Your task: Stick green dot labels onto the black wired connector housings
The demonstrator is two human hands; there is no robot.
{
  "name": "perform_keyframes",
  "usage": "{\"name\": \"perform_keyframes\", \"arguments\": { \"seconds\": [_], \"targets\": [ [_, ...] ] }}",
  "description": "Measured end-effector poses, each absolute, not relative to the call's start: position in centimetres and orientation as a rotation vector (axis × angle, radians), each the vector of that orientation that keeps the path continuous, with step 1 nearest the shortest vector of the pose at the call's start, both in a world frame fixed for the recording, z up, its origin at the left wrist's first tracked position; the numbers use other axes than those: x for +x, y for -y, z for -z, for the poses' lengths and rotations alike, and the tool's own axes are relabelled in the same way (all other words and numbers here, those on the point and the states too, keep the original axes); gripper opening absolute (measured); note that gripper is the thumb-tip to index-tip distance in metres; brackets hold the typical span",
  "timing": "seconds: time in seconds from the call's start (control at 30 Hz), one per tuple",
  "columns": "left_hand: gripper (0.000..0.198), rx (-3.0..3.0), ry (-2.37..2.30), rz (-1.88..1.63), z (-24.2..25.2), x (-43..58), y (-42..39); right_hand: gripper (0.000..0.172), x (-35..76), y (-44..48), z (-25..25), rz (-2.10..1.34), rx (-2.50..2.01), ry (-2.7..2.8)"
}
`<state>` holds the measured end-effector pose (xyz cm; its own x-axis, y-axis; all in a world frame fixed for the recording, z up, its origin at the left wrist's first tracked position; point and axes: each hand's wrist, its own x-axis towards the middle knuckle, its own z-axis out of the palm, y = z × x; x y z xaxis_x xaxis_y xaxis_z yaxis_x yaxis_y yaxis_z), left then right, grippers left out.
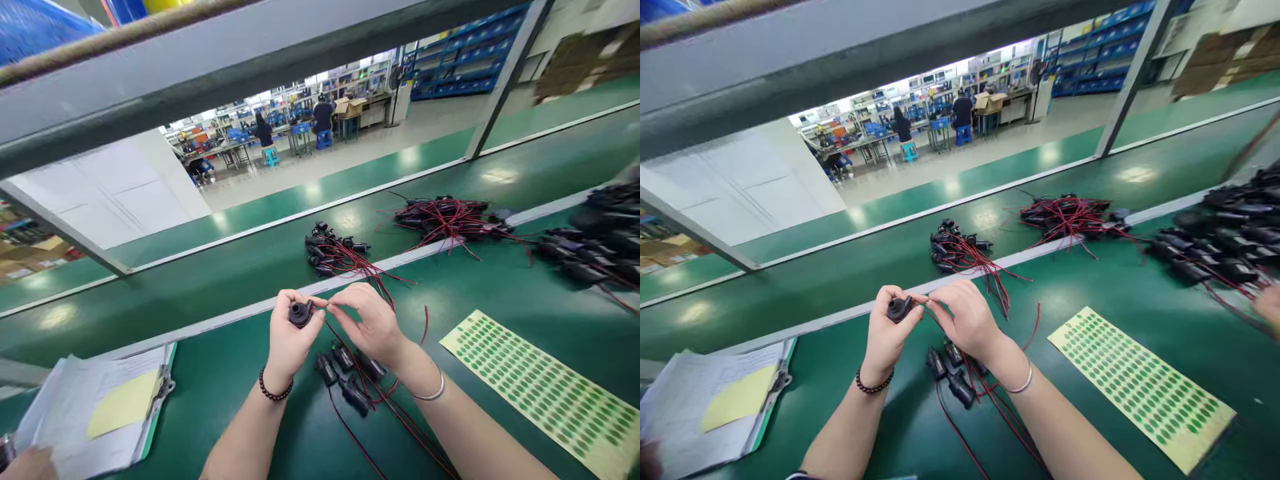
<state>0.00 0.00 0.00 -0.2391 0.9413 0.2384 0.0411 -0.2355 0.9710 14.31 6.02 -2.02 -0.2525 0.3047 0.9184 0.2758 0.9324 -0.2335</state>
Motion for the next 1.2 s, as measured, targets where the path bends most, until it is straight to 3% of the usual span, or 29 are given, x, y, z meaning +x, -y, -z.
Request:
{"name": "perform_keyframes", "arguments": {
  "seconds": [0.37, 0.77, 1.2],
  "targets": [
    [0.028, 1.316, -1.279, -1.522, -0.05, 0.11, -0.15, 0.009, 14.59, -5.45, 1.9, -0.085, -0.505, 1.889],
    [0.044, 0.893, -0.953, -1.472, -0.06, 0.31, -0.97, 0.006, 15.11, -5.85, 1.52, -0.132, -0.453, 1.898],
    [0.046, 0.869, -0.997, -1.522, -0.1, 0.18, -1.01, 0.013, 15.07, -5.67, 1.67, -0.065, -0.452, 1.936]
  ]
}}
